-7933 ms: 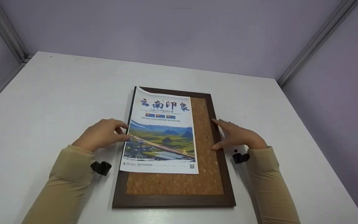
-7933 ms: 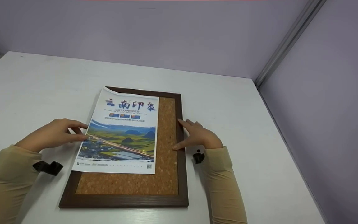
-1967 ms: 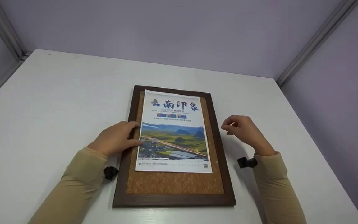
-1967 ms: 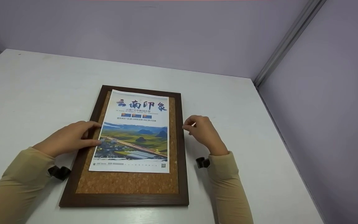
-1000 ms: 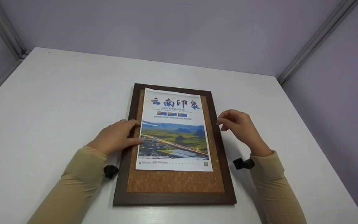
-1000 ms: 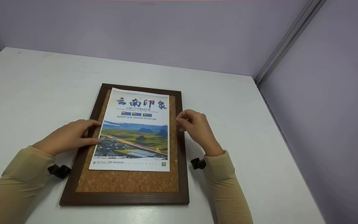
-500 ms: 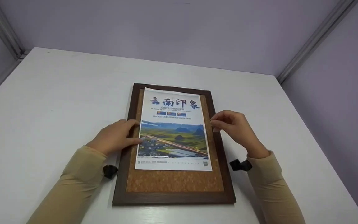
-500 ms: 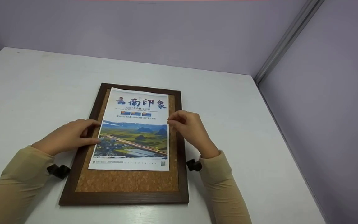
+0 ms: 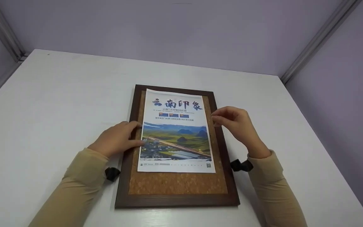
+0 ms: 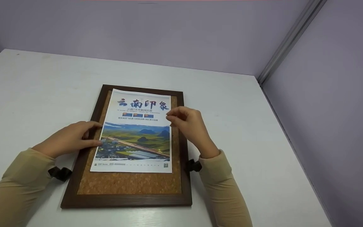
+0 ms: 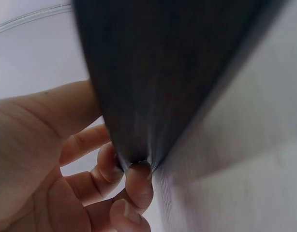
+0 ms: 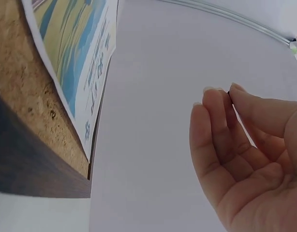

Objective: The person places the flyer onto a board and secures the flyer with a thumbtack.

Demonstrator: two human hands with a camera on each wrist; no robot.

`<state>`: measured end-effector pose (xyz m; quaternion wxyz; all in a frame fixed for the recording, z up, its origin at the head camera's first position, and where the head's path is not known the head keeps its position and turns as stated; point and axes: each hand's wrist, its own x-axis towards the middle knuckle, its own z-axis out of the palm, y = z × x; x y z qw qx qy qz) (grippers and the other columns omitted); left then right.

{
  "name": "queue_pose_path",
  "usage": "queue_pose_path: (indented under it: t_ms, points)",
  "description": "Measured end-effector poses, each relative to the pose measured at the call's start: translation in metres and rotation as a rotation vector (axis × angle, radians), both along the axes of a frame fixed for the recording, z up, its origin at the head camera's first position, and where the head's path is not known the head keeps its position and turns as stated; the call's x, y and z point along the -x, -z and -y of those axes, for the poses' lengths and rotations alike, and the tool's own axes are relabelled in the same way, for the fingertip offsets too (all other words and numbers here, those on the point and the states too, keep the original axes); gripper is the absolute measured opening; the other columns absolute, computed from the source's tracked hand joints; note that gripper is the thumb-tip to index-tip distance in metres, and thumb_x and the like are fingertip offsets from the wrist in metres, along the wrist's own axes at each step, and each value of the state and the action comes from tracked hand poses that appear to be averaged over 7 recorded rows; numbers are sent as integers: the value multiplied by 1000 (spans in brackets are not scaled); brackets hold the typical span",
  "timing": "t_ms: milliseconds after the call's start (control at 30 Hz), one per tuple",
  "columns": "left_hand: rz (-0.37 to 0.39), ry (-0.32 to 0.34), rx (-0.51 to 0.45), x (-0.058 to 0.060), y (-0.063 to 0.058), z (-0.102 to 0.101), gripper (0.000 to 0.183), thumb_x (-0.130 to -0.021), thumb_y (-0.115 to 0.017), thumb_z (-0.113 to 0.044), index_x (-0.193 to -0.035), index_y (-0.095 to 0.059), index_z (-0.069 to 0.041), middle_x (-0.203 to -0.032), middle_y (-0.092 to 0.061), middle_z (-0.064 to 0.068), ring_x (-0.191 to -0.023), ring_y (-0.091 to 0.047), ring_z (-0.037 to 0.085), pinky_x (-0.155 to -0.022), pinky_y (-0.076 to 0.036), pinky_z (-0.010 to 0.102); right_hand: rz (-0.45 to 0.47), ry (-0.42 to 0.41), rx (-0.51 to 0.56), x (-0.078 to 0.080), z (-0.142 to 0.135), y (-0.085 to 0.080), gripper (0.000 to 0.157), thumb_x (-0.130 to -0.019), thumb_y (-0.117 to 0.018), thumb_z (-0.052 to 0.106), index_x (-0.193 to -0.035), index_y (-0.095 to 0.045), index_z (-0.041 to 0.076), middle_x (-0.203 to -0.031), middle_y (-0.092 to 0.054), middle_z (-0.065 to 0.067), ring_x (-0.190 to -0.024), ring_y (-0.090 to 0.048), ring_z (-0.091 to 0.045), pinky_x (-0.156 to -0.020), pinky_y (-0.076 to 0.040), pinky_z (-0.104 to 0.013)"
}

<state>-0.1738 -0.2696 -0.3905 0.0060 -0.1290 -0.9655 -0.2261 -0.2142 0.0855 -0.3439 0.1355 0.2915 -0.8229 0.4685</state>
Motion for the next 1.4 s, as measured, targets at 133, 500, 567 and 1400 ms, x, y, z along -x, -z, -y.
queue_pose_path:
  t_ms: [133,500,567,1400]
  points:
    - [7,-3,-5,0,0,0,68,-93,-68,-44,-145,-46,-6,-135,-56,22,-122,-56,39,-99,-46,56,22,-16,13,1,5,-3,14,-92,-66,-1,-102,-69,-10,-93,-70,-19,-76,-68,-12,-73,-58,-24]
    - [15,-12,-17,1,1,0,69,-92,-69,-44,-145,-47,-6,-135,-56,20,-124,-55,38,-101,-45,55,121,-103,31,25,31,-9,17,-94,-65,2,-105,-68,-10,-91,-69,-1,-70,-67,-9,-72,-57,-23]
    - [21,-18,-19,2,2,1,69,-92,-69,-44,-145,-47,-6,-135,-56,20,-124,-55,37,-101,-45,54,143,-112,31,33,38,-11,18,-94,-65,3,-106,-68,-10,-91,-69,1,-68,-67,-8,-71,-57,-22]
    - [5,-8,-33,2,7,-9,65,-92,-69,-42,-143,-48,-8,-135,-57,18,-123,-56,36,-101,-45,53,443,159,-120,127,100,-2,22,-94,-69,15,-107,-75,-1,-83,-68,-3,-62,-55,-10,-61,-49,-22]
